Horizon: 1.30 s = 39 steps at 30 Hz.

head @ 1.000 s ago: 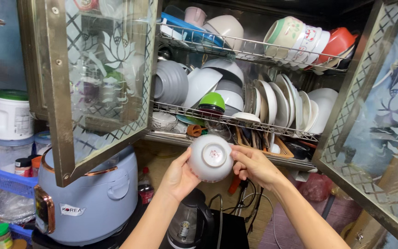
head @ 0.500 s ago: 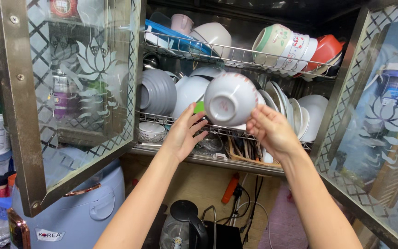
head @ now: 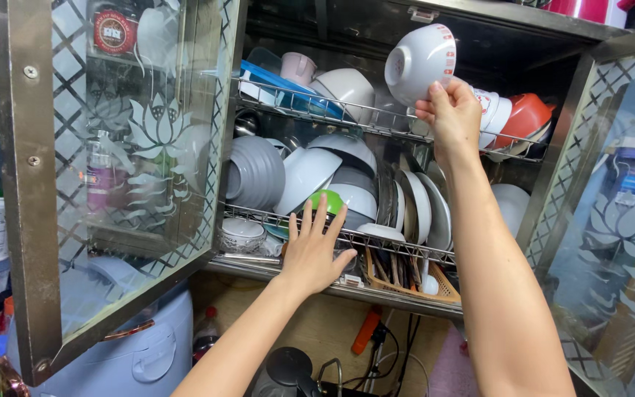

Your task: The person picks up bowls and cups from a blue basket on the floor and places them into a wall-mounted dish rack. The person handles the items one at a time, arranging them on the metal shelves inside the cabinet.

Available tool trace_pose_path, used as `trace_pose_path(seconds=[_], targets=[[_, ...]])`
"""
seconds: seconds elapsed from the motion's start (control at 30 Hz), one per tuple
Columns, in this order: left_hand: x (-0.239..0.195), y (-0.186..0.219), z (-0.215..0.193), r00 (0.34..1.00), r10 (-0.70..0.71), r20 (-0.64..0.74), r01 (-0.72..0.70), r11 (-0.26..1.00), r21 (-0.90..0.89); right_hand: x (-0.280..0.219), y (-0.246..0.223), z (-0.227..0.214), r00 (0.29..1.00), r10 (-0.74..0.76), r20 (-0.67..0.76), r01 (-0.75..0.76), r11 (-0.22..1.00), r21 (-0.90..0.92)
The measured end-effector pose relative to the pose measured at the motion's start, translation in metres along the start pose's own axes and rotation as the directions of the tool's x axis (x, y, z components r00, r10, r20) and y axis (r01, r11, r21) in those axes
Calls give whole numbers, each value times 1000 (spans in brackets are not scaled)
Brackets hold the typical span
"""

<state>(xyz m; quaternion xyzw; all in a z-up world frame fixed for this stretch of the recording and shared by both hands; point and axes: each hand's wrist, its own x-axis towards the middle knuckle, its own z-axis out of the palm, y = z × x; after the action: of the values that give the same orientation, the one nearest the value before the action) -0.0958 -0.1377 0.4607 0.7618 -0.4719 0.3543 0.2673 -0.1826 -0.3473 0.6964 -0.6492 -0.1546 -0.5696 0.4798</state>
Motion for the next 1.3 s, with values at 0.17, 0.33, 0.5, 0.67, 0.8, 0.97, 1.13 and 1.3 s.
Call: trace_pose_path(seconds=[0.17,0.33,0.5,0.67,0.8,0.97,1.13,1.3], targets=[[-5,-2,5,999,-26,29,25,999,20,12,20,6,998,21,-63,-31,987,-161],[-1,-1,9,999,-39,22,39,999,-11,27,28,5,980,107,-168,-142,965,-219],[-2,5,6,999,-29,-44,25,995,-97,37,29,-2,961,169,-218,-214,956,-201],[-5,10,5,997,4,-81,-15,991,-133,31,23,3,953,170,-251,-237,935,-264],[-11,11,4,996,21,-81,-34,986,-162,21,13,1,966,98,-239,-196,879,-436],[-20,7,-3,998,-1,-62,-10,986,-169,18,11,-3,975,-211,-67,53,514,-856],[-28,4,-18,998,-44,-42,33,973,-227,22,17,-6,878,-459,136,255,207,-945],[-30,8,-34,997,-75,-25,65,958,-279,17,9,0,874,-384,299,311,-33,-950]])
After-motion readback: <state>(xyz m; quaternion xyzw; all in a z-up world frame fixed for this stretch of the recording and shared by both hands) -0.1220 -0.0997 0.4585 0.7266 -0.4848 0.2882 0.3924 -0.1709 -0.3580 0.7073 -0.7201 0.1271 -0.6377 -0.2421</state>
